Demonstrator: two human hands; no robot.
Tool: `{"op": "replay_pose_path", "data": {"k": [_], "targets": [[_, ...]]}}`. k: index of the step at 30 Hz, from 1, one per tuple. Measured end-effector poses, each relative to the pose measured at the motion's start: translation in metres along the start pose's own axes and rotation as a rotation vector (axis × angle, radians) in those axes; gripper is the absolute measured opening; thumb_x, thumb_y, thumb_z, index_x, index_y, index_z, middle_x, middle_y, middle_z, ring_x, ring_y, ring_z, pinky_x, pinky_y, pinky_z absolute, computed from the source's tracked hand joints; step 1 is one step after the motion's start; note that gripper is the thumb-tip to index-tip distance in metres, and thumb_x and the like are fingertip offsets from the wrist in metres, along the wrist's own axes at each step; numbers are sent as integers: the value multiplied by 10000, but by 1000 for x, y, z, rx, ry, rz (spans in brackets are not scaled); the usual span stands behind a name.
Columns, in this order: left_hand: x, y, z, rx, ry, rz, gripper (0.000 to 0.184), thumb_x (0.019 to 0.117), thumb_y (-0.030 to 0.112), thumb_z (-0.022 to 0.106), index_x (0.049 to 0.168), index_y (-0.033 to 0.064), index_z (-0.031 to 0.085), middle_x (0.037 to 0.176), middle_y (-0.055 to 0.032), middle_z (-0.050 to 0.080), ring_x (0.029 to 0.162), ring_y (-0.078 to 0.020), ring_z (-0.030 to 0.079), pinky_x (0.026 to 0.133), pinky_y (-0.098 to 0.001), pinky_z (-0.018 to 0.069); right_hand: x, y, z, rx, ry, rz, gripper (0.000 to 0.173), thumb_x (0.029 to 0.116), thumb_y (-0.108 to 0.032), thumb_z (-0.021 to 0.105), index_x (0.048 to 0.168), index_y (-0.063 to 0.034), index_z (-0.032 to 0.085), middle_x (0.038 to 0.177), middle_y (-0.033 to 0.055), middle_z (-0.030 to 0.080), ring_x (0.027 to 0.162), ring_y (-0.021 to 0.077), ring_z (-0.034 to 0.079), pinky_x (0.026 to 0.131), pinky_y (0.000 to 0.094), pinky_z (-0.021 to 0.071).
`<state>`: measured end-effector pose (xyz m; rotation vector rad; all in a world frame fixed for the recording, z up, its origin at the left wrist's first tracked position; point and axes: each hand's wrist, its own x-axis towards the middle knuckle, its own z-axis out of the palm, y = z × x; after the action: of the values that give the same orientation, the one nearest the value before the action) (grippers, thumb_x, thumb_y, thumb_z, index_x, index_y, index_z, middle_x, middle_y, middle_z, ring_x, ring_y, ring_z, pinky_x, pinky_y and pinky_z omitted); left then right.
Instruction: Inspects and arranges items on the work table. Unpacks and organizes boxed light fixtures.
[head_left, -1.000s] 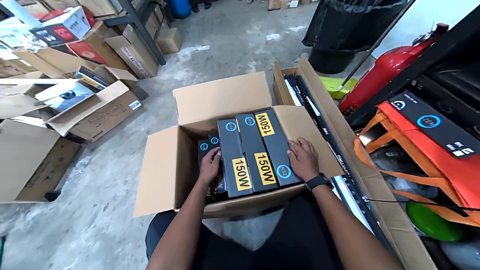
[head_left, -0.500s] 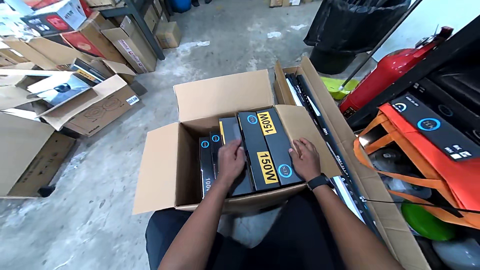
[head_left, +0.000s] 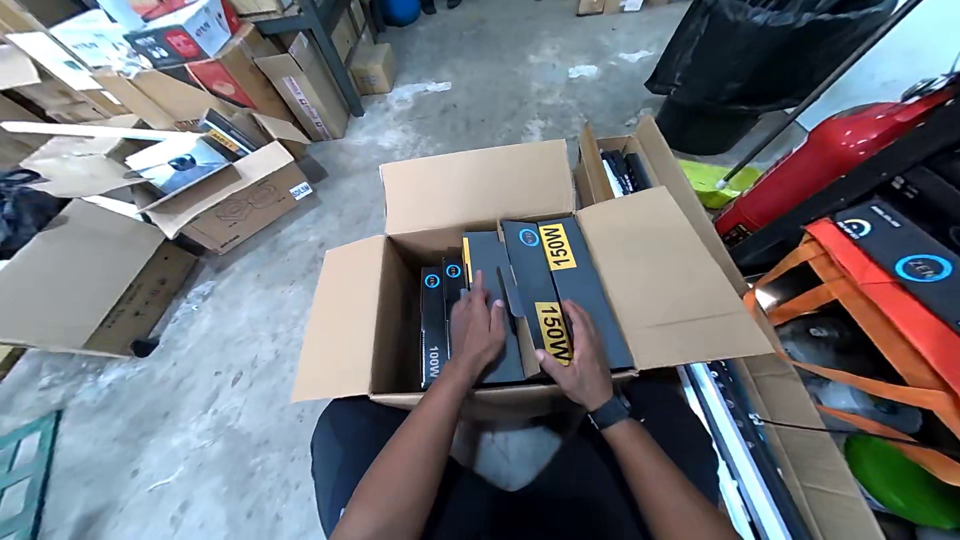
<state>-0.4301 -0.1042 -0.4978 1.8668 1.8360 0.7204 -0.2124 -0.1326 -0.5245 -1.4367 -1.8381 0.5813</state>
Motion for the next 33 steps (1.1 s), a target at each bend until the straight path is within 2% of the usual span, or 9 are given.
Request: {"op": "replay_pose_path", "data": {"k": [3,5,10,15,19,23,25,29,33], "targets": [[3,1,-3,481,-263,-77,658,980,350,481,1586,117,374,1651,-137,324,1550,-405,180,1227,-651,61,0,5,-2,18,-10,23,1010,767,-706,701,1468,-5,510,1510,195,505,1412,339,467,1150,551,392],[5,13,-4,608,-306,-51,611,985,415,467,1532,144,472,1603,-182,394,1534,-440,207,1216,-682,38,-1,6,-2,19,-10,-1,1030,768,-786,640,1442,-13,545,1485,186,532,1392,329,491,1138,537,415],[21,34,-32,430,-313,-249,667,880,431,627,1434,77,518,1276,-167,666,1310,-361,536,1180,-586,254,-6,3,1,-33,44,-153,1123,663,-861,667,1381,0,597,1407,195,598,1333,351,549,1094,544,462],[45,7,-51,-135,-370,-412,252,991,245,485,1158,87,588,1011,-147,671,952,-304,653,827,-575,518,-10,5,7,-97,96,-336,1261,552,-908,703,1425,-13,541,1409,220,584,1328,351,549,1084,543,469],[51,-11,-43,-288,-348,-431,206,999,197,512,1117,47,591,1019,-171,649,928,-296,633,801,-535,516,-8,7,11,-155,90,-370,1261,551,-925,687,1415,-16,552,1392,221,597,1312,355,562,1064,545,482],[50,-10,-40,-52,-446,-376,488,1046,384,423,1487,180,468,1237,-171,683,1169,-366,646,957,-658,492,-6,7,8,-144,71,-288,1215,604,-907,668,1396,10,572,1384,226,603,1297,360,575,1067,542,482],[50,-1,-44,37,-447,-343,414,1042,362,454,1390,153,531,1156,-177,699,1113,-387,658,907,-673,492,-7,6,8,-152,76,-277,1201,610,-906,663,1382,10,586,1366,222,617,1276,356,591,1051,535,495],[47,1,-45,56,-377,-306,400,873,155,642,1270,128,599,1046,-162,710,1007,-383,681,814,-663,523,-5,4,8,-151,74,-251,1182,610,-891,678,1373,9,597,1349,210,631,1248,348,609,1027,527,511],[30,5,-38,34,-294,-329,388,804,232,715,1177,153,645,973,-122,703,937,-341,678,773,-617,534,-5,1,9,-200,42,-238,1250,568,-906,686,1412,8,561,1375,214,613,1266,360,596,1041,556,493]]}}
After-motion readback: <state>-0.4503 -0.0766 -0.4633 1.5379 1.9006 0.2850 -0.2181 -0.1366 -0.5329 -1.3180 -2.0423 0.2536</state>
